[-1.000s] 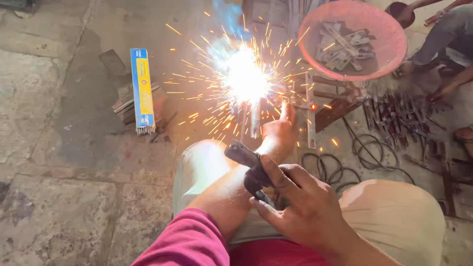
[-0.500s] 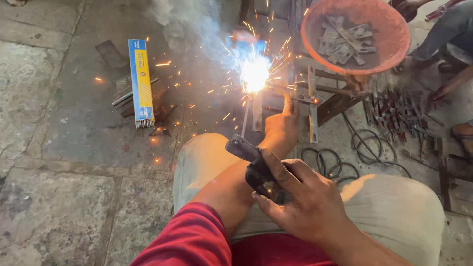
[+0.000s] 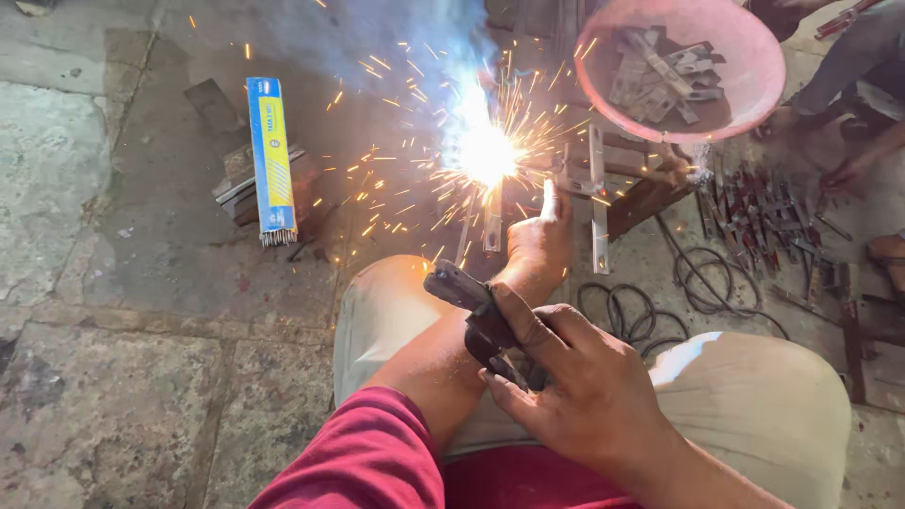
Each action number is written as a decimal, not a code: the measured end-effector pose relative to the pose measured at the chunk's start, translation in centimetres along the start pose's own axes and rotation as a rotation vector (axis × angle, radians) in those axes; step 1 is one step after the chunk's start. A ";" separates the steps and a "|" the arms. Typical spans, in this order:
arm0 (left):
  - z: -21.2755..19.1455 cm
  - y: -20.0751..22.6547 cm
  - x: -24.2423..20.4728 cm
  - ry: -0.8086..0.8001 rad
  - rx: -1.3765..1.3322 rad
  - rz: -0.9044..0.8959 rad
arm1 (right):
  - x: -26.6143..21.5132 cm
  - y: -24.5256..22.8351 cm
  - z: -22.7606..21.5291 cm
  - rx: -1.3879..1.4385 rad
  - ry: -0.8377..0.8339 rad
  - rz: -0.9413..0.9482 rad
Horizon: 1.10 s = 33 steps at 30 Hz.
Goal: The person welds metal strips onto a metal frame on the floor. They use a welding torch to join the pieces together, handling the metal strips and the welding rod by hand.
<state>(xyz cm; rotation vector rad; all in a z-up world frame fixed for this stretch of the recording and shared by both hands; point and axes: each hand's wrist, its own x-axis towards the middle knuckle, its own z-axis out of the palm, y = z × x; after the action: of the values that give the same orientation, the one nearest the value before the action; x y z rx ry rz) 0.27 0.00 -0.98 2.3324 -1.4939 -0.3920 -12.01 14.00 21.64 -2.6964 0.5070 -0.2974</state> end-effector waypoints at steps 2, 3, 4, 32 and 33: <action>-0.7 0.4 -0.2 0.018 0.046 -0.002 | 0.2 -0.1 0.0 0.009 0.020 -0.011; -0.6 0.6 -0.2 0.035 0.092 -0.003 | 0.3 -0.1 0.0 0.018 0.039 -0.021; -0.4 0.5 -0.2 0.035 0.092 -0.003 | 0.4 -0.1 -0.1 0.018 0.039 -0.021; -1.7 0.5 -1.2 0.079 0.110 0.019 | -1.5 13.2 -3.3 0.590 0.690 0.022; -1.7 0.6 -1.1 0.089 0.109 0.017 | -1.5 14.9 -3.2 0.910 0.765 0.105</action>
<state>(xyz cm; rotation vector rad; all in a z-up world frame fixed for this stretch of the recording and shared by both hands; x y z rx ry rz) 0.03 1.06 0.86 2.3847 -1.5273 -0.2040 -18.83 0.72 18.35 -1.6030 0.5295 -1.2069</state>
